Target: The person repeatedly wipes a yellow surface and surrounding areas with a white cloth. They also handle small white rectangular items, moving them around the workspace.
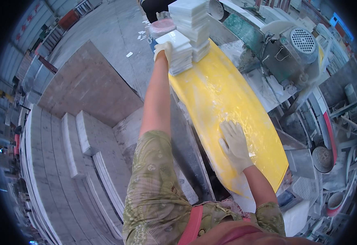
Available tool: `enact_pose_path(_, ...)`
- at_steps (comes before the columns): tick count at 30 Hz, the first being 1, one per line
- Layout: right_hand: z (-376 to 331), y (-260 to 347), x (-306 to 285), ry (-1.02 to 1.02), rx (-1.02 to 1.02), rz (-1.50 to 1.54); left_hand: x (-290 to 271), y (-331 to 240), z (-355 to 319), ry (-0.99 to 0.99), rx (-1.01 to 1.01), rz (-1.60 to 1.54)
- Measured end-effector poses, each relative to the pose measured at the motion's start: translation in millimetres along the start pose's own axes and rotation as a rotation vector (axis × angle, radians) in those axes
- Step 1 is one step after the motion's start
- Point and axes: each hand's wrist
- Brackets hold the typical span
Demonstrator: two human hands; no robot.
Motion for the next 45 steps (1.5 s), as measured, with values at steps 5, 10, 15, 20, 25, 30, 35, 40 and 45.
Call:
enact_pose_path(5, -1, 0, -1, -0.001, 0.004, 0.021, 7, -5, -29, -0.28, 0.204, 0.333)
enact_pose_path(10, -1, 2, -5, 0.031, 0.018, 0.014, 10, 3, -44, -0.274, 0.756, 0.988)
enact_pose_path(15, -1, 2, -4, 0.012, 0.017, 0.018, 14, 15, -32, -0.333, 0.844, 1.033)
enact_pose_path(20, -1, -3, 2, 0.004, 0.012, 0.026, 14, 26, -22, -0.286, 1.008, 0.919)
enact_pose_path(25, -1, -8, 2, 0.023, 0.008, -0.021, 16, 22, -28, -0.217, 1.007, 0.839)
enact_pose_path(30, -3, -1, -6, 0.026, 0.022, 0.033, 18, 20, -38, -0.249, 0.969, 0.843)
enact_pose_path(35, -4, 3, -10, 0.027, 0.028, 0.056, 22, 21, -39, -0.248, 0.913, 0.79)
enact_pose_path(40, -6, -4, -1, -0.013, 0.002, 0.088, 20, 16, -48, -0.228, 0.881, 0.785)
enact_pose_path(45, -4, -4, 4, -0.027, -0.018, -0.029, 23, 16, -55, -0.27, 0.894, 0.882)
Point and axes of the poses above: each hand's wrist, its own z-axis towards the middle knuckle, its own x-axis out of the palm, y = z × x, and after that the axes turned 5 degrees about y, right-handed
